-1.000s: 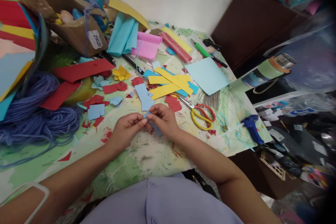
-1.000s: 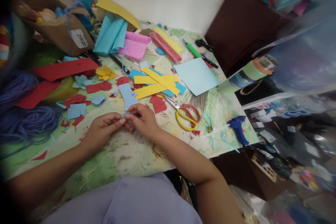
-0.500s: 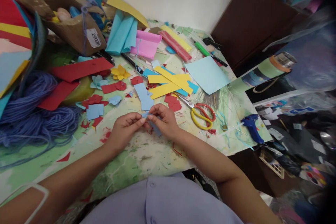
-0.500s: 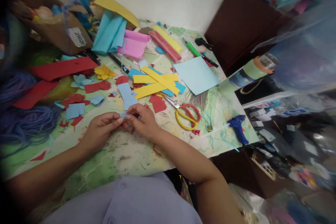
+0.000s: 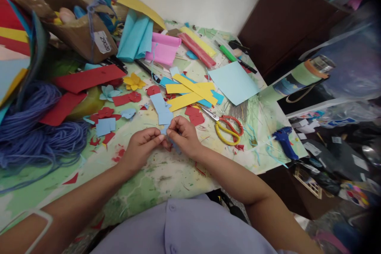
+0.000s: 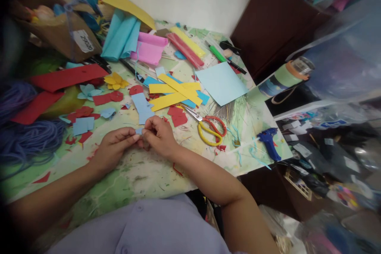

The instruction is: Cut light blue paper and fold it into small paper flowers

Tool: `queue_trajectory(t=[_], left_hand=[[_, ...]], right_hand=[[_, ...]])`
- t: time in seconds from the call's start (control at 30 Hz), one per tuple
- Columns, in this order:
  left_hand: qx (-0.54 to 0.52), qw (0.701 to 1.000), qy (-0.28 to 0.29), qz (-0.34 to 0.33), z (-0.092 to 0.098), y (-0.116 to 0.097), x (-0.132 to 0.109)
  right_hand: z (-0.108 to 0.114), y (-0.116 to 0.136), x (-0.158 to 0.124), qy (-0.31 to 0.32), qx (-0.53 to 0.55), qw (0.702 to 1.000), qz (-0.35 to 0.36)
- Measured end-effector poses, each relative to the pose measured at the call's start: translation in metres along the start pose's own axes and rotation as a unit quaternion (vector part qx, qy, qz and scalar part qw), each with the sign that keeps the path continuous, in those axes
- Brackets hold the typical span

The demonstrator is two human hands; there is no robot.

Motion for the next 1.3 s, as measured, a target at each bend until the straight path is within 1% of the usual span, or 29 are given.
queue_trajectory(t=[0.1,0.2,0.37,0.47,0.57,0.67,0.73,0.83,0.97,1.07,1.2,1.3], left_hand=[[0.003,1.0,-0.011,0.001,0.001,0.0,0.0],[0.023,1.0,-0.007,0.001,0.001,-0.001,0.0],[0.033,0.999,-0.021,0.006,-0.001,-0.002,0.0],[0.016,0.999,-0.028,0.006,-0.003,-0.003,0.0],[-0.05,0.998,-0.028,0.02,-0.003,-0.004,0.0],[-0.133,0.99,-0.027,0.029,-0.001,-0.006,0.0],[-0.156,0.986,-0.035,0.039,0.001,-0.006,0.001],[-0.149,0.986,-0.049,0.061,0.003,-0.005,0.002],[-0.127,0.986,-0.08,0.07,0.004,-0.003,0.003],[-0.1,0.988,-0.098,0.071,0.002,-0.002,0.003],[-0.066,0.99,-0.107,0.06,0.0,-0.001,0.002],[-0.057,0.991,-0.107,0.057,0.0,0.001,0.001]], right_hand=[[0.003,-0.001,0.001,-0.023,-0.073,0.996,0.041],[0.007,-0.001,0.003,-0.025,-0.153,0.985,0.072],[0.009,0.002,0.004,-0.05,-0.207,0.973,0.089],[0.01,0.003,0.005,-0.049,-0.241,0.962,0.121],[0.012,0.002,0.004,-0.04,-0.28,0.945,0.164],[0.014,0.001,0.005,-0.026,-0.295,0.933,0.205],[0.014,0.001,0.005,-0.012,-0.295,0.929,0.224],[0.014,0.003,0.006,0.001,-0.288,0.925,0.247],[0.015,0.007,0.004,-0.014,-0.275,0.921,0.275],[0.015,0.007,0.004,-0.014,-0.265,0.926,0.27],[0.014,0.004,0.006,-0.015,-0.262,0.938,0.224],[0.012,0.003,0.006,-0.035,-0.235,0.953,0.188]])
Point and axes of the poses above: each hand's wrist, its own x-axis towards the middle knuckle, its own z-axis out of the back of the hand, y = z × x, the point moved 1 cm from there along x, towards the middle knuckle, and after that the axes turned 9 degrees about -z, right-handed, at the moved point
